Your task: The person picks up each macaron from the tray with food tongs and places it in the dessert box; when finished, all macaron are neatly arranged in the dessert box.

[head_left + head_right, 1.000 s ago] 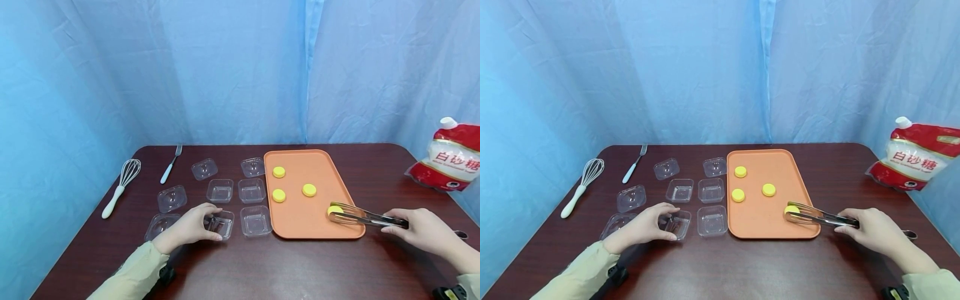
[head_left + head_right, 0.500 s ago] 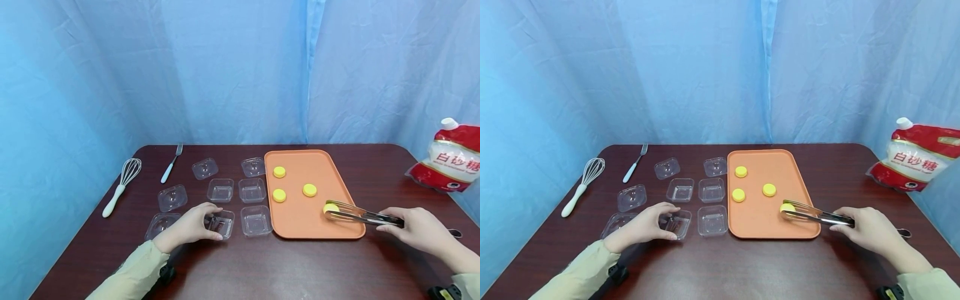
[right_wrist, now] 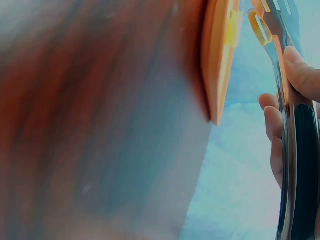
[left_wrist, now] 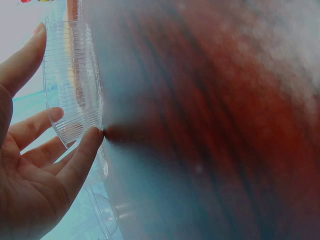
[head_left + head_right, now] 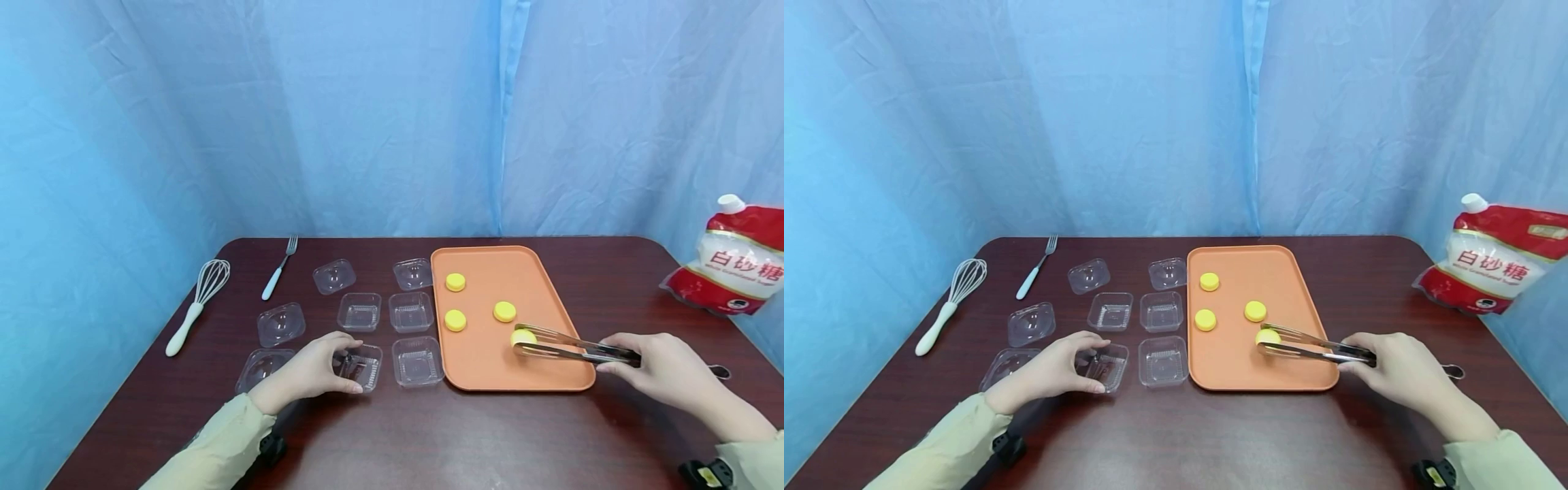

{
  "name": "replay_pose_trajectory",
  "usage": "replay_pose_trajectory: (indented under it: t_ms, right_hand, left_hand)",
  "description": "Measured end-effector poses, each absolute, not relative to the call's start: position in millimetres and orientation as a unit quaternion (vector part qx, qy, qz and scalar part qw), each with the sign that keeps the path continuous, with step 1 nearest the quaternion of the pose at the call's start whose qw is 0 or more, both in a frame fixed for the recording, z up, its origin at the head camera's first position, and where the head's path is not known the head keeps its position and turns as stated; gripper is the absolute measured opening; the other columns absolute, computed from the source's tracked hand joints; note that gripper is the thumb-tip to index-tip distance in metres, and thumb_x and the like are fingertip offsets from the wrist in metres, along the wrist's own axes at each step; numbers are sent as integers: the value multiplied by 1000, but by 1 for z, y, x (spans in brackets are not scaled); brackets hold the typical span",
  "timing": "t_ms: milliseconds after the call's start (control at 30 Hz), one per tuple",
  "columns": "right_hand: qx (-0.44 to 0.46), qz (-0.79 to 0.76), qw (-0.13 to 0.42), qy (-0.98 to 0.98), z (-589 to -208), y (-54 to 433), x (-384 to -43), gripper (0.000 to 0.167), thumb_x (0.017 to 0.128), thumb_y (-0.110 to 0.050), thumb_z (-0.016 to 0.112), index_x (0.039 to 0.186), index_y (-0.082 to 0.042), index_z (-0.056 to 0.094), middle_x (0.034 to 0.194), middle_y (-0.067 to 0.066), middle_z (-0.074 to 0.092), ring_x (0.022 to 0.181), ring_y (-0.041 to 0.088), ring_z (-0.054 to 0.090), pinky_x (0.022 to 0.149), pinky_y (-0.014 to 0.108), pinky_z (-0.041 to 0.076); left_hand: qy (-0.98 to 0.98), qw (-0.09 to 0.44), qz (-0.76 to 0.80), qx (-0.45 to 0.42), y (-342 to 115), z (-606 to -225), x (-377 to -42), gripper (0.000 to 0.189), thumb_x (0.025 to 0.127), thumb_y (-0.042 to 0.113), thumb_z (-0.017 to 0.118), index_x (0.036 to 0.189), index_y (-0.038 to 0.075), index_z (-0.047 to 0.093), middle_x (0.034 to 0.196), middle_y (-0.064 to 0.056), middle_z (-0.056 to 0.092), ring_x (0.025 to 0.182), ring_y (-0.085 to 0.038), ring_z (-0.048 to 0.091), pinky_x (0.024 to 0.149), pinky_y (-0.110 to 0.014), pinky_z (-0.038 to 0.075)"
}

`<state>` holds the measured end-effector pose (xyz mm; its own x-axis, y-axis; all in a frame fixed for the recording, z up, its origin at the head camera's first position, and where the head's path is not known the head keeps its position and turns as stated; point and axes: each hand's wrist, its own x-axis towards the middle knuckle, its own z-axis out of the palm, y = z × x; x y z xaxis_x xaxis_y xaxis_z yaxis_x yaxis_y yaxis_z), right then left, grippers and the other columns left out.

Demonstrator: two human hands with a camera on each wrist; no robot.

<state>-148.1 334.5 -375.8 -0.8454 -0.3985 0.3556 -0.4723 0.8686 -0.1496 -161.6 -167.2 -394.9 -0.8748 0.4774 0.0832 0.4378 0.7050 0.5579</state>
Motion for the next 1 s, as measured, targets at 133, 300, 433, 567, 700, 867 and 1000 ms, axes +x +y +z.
replay_pose_trajectory:
  t_ms: [133, 300, 433, 567, 700, 867, 1000]
  right_hand:
    - [250, 115, 183, -944, -373, 326, -151, 31, 60, -20, 87, 86, -16, 71, 65, -21, 58, 55, -10, 39, 49, 22, 43]
    - [264, 121, 193, -937, -369, 315, -155, 32, 60, -18, 87, 87, -16, 71, 65, -21, 57, 55, -10, 38, 48, 21, 39]
    - [274, 132, 199, -931, -368, 305, -157, 31, 60, -17, 88, 86, -16, 71, 63, -21, 54, 54, -9, 35, 48, 19, 35]
    - [288, 139, 207, -925, -367, 294, -160, 30, 60, -16, 87, 85, -15, 70, 63, -20, 53, 53, -8, 33, 47, 17, 31]
    - [296, 143, 214, -920, -365, 285, -162, 30, 60, -16, 87, 84, -15, 70, 64, -19, 55, 54, -8, 34, 48, 16, 31]
    - [304, 158, 212, -915, -362, 274, -165, 30, 60, -16, 87, 86, -13, 71, 66, -17, 59, 54, -8, 36, 48, 18, 33]
    - [314, 165, 211, -911, -362, 264, -166, 30, 61, -15, 87, 87, -13, 71, 66, -17, 58, 54, -8, 34, 48, 18, 33]
  left_hand:
    - [922, 38, 296, 246, -167, -395, -162, 71, 65, 32, 86, 122, -2, 60, 113, -10, 62, 98, -25, 62, 87, -40, 51]
    - [923, 34, 292, 249, -167, -396, -162, 71, 65, 33, 87, 122, -1, 61, 112, -10, 63, 97, -25, 62, 87, -39, 51]
    - [923, 34, 293, 247, -167, -397, -163, 71, 65, 33, 87, 122, 0, 61, 112, -9, 63, 97, -24, 62, 87, -39, 51]
    - [923, 31, 291, 251, -168, -398, -163, 70, 65, 34, 86, 121, -1, 61, 112, -9, 63, 96, -24, 62, 87, -39, 51]
    - [921, 26, 290, 258, -168, -397, -163, 70, 65, 34, 86, 120, -2, 61, 112, -10, 63, 96, -25, 63, 86, -39, 51]
    - [923, 29, 290, 252, -168, -396, -163, 70, 65, 34, 86, 120, 0, 62, 113, -9, 63, 97, -25, 63, 87, -38, 51]
    - [924, 31, 288, 250, -168, -396, -163, 70, 65, 34, 86, 121, 0, 62, 113, -9, 62, 97, -25, 62, 87, -38, 51]
